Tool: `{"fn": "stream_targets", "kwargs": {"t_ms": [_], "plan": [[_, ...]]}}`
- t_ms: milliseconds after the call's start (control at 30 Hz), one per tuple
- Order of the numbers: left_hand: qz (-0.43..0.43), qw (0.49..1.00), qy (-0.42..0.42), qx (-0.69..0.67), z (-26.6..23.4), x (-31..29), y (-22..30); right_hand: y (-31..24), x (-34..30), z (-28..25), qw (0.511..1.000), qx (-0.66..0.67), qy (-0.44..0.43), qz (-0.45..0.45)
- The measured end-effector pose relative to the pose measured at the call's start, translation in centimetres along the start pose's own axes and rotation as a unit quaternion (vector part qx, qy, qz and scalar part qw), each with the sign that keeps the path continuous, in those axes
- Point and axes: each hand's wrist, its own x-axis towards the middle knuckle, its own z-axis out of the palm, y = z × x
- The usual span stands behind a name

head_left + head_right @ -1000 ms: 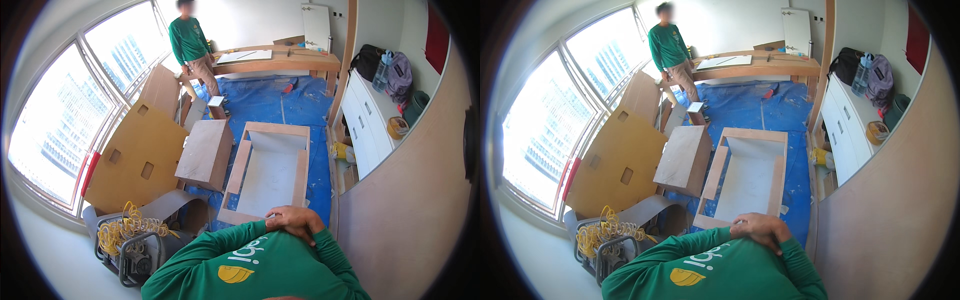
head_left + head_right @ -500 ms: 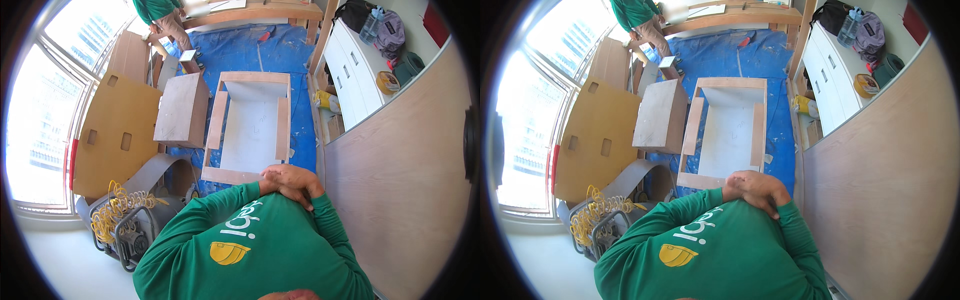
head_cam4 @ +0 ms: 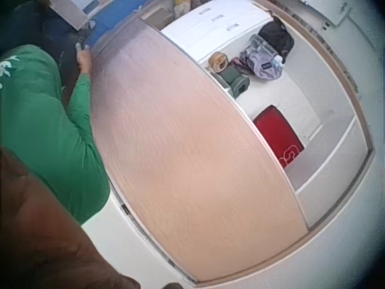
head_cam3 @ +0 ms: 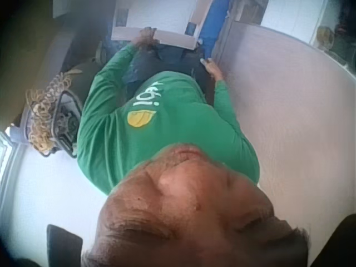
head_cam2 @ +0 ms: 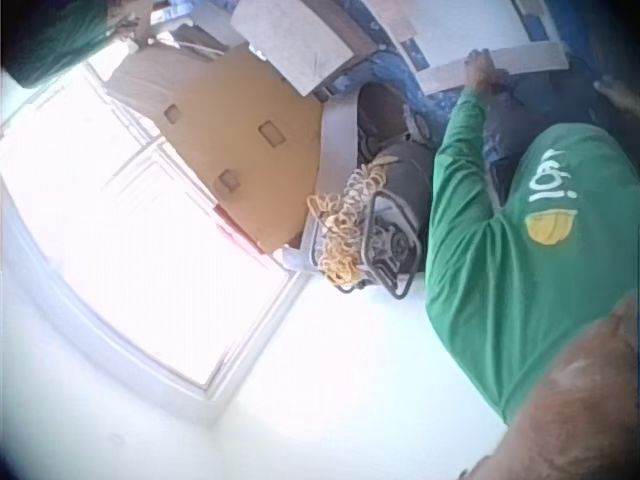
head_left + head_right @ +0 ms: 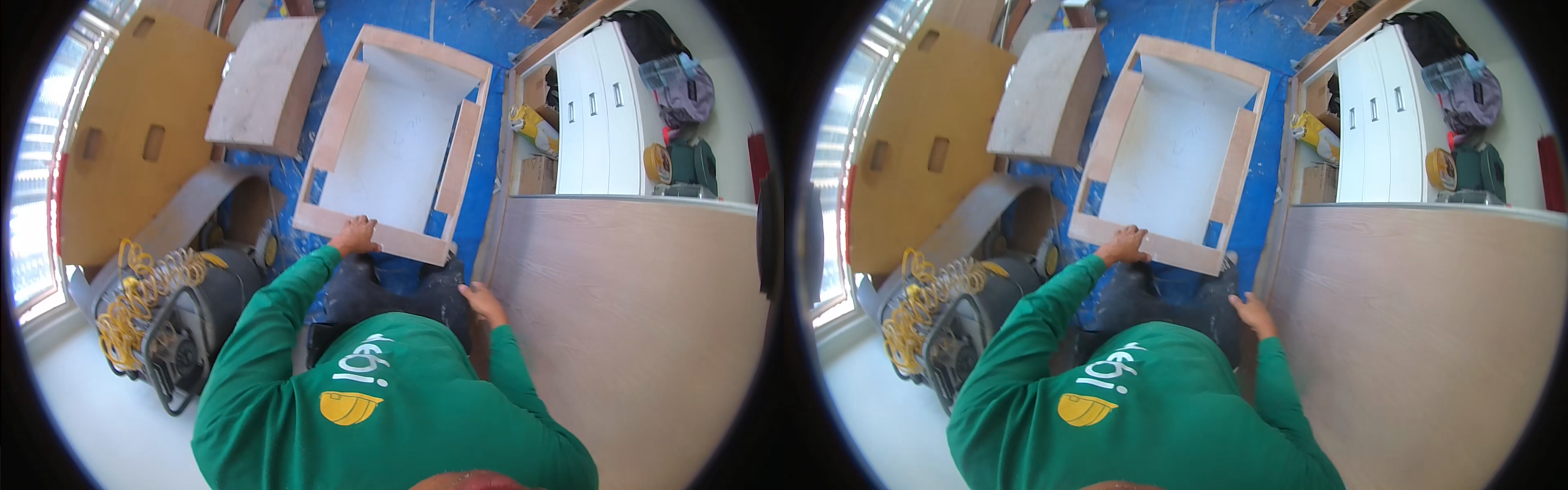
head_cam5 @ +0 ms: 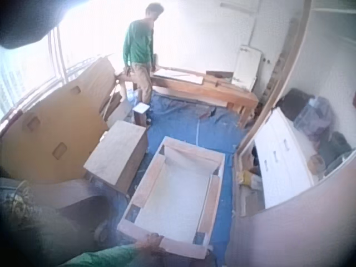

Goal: The person handles various flat-pack furniture components, including a curved panel and a rectangular frame, in a room with a blue protective floor covering. They lift, position, and wipe the surfaces of the panels while another person works nearby.

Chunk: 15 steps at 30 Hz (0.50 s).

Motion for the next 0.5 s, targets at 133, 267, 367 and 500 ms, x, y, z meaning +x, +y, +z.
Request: {"fn": "stream_targets", "kwargs": {"t_ms": [133,267,367,500], "plan": [[0.009,0.999,0.022,0.036,4.7,1.9,1.6,-3.5,1.9,5.6,0.992,-0.074,-0.09,0.055],[0.009,1.0,0.012,0.018,8.3,4.5,2.2,-7.9,1.2,3.0,0.974,-0.199,-0.098,0.045],[-0.002,0.997,0.045,0.067,9.9,6.5,2.4,-4.7,2.3,1.0,0.992,-0.093,-0.07,0.038],[-0.056,0.991,-0.097,0.079,6.8,10.9,3.0,6.4,4.3,1.2,0.993,0.113,0.01,-0.007]]}}
